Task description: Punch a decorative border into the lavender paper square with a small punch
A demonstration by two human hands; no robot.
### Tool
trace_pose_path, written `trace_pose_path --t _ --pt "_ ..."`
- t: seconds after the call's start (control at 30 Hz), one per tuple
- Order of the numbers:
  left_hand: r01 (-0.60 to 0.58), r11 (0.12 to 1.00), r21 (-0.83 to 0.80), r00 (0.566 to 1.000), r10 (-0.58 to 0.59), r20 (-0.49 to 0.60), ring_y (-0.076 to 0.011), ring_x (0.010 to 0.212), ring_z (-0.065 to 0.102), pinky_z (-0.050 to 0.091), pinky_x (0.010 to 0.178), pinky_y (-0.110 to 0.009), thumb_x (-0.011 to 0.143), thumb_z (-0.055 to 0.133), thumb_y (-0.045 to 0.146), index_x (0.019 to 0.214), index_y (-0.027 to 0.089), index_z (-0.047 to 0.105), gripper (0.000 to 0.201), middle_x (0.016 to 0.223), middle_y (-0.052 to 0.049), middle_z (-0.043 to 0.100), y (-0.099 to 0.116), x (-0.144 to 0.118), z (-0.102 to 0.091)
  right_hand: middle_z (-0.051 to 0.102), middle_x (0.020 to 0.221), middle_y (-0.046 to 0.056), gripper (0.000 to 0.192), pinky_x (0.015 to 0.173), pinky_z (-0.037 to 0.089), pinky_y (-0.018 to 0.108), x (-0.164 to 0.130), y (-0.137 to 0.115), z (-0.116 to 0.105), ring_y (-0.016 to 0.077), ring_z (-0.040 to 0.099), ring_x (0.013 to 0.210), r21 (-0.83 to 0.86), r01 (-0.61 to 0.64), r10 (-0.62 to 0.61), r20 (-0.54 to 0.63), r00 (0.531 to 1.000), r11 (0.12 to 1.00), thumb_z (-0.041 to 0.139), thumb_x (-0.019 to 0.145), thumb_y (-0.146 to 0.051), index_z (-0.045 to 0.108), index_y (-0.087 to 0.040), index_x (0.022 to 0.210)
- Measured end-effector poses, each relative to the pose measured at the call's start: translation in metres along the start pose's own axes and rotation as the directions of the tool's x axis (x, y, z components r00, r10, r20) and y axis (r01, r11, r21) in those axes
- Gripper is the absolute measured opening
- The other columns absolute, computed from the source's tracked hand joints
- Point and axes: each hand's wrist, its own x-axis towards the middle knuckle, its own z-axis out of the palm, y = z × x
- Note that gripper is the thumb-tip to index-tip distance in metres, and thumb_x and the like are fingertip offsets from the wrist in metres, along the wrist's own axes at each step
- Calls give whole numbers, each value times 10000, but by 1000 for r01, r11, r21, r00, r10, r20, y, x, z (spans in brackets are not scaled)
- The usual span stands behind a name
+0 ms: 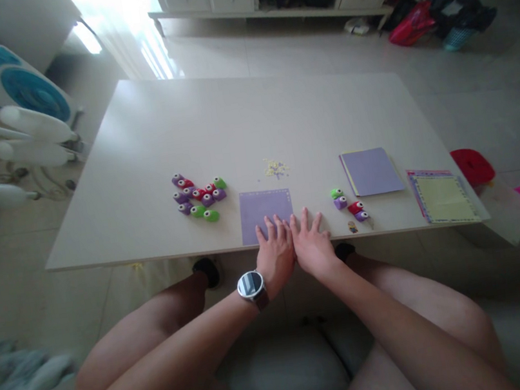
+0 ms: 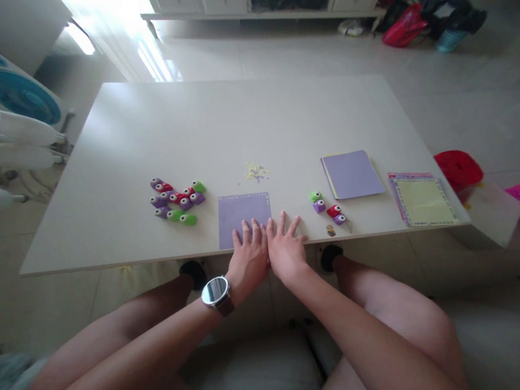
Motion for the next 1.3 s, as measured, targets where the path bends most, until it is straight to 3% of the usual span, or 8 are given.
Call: trace_pose_path --t 0.23,0.47,0.7,1.3 --pt "6 1000 -18 1000 -6 -12 -485 1537 309 341 1172 -712 1020 423 268 1655 50 209 705 1637 -350 317 0 1 3 150 1702 304 658 920 581 637 0 0 1 579 305 1492 -13 -2 2 -5 1000 1000 350 1018 -144 250 -118 1667" --pt "-10 1000 2 1000 10 -29 -534 1517 308 358 1150 -728 1023 404 260 1646 22 222 691 1622 -368 325 -1 0 4 132 1698 319 663 916 575 657 0 -1 1 590 292 1492 -5 5 -5 0 1000 1000 370 1017 -161 245 -107 1667" --pt "0 1000 -16 1000 0 -10 -497 1535 304 346 1164 -721 1028 397 260 1658 45 196 695 1633 -357 318 0 1 2 138 1697 318 659 913 576 661 1 0 3 589 298 1490 -7 6 -6 -8 1000 1000 359 1020 -158 246 -109 1667" --pt "-2 1000 -7 1000 2 -17 -502 1534 301 342 1163 -725 1025 390 249 1654 42 208 687 1633 -356 316 0 1 3 126 1703 315 669 934 562 669 1 0 0 591 277 1497 20 2 -2 9 1000 1000 368 1017 -149 233 -113 1671"
